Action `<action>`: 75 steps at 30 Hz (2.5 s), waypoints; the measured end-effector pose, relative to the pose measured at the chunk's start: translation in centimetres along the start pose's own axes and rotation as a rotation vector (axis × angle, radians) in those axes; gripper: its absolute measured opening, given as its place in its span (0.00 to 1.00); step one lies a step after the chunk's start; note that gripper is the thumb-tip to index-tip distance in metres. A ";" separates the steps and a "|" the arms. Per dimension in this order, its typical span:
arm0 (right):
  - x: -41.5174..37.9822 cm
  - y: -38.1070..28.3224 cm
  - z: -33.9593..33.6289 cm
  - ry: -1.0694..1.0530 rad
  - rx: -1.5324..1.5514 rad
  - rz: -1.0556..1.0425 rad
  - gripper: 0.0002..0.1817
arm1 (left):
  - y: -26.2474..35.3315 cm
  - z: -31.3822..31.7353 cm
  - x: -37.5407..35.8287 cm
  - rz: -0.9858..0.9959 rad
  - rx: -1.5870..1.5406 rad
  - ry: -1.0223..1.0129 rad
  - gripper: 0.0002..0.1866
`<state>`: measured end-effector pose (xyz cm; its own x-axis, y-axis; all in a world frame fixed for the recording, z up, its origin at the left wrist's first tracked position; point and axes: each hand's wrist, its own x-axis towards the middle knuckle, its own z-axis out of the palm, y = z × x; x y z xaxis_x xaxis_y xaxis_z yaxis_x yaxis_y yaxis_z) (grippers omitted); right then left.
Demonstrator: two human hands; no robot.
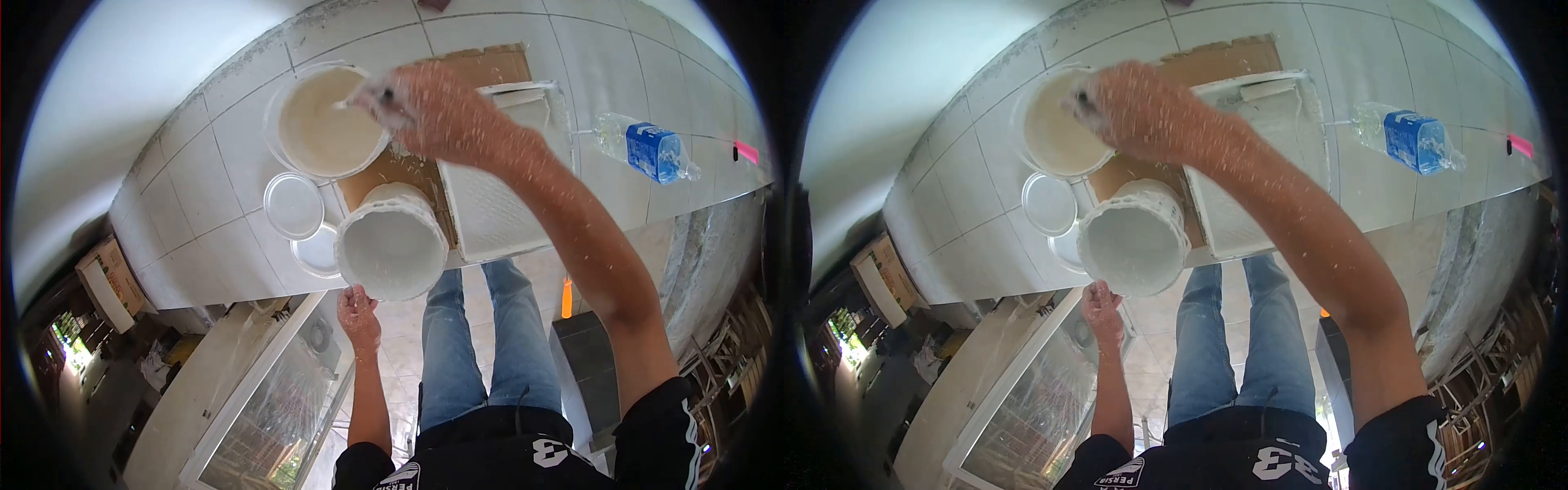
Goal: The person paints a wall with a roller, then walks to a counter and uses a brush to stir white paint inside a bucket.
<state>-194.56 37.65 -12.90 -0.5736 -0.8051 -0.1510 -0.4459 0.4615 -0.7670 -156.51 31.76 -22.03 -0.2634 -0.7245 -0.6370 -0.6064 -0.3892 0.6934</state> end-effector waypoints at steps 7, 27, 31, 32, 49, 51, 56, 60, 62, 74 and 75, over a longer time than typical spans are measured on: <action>-1.5 1.1 -3.7 -0.006 -0.280 -0.017 0.10 | -0.6 -5.8 6.1 0.911 0.912 -0.144 0.12; -1.9 4.3 -4.0 0.033 -0.291 0.013 0.10 | 22.0 9.0 16.3 0.369 0.305 -0.472 0.13; -5.5 6.0 -8.1 0.061 -0.119 -0.140 0.15 | 25.1 12.3 12.5 0.464 0.508 -0.419 0.12; -5.8 6.9 -7.8 0.109 -0.048 -0.203 0.16 | 25.6 12.8 11.6 0.507 0.590 -0.403 0.12; -18.6 14.4 -8.1 0.242 0.040 0.216 0.15 | 26.4 21.3 2.0 0.692 1.112 -0.384 0.11; -19.2 14.8 -7.6 0.198 0.105 0.315 0.14 | 26.3 22.2 1.6 0.780 1.205 -0.379 0.12; -21.0 14.1 -7.1 0.032 0.191 0.366 0.14 | 25.5 24.4 0.0 0.765 1.227 -0.391 0.12; -22.8 16.1 -7.9 0.091 0.153 0.396 0.14 | 25.0 25.9 -1.2 0.687 1.199 -0.379 0.13; -23.3 16.4 -7.6 0.087 0.104 0.393 0.13 | 24.6 26.3 -1.4 0.707 1.250 -0.372 0.13; -27.4 17.8 -7.3 0.078 0.262 0.501 0.15 | 23.7 28.5 -2.0 0.744 1.377 -0.385 0.16; -27.7 18.0 -7.0 0.075 0.269 0.504 0.15 | 23.6 28.6 -2.0 0.760 1.374 -0.386 0.16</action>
<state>-191.50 70.80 -18.19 -0.7212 -0.4774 -0.5019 0.0798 0.6625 -0.7448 -191.75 40.29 -14.02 -0.8353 -0.2403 -0.4946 -0.3772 0.9049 0.1973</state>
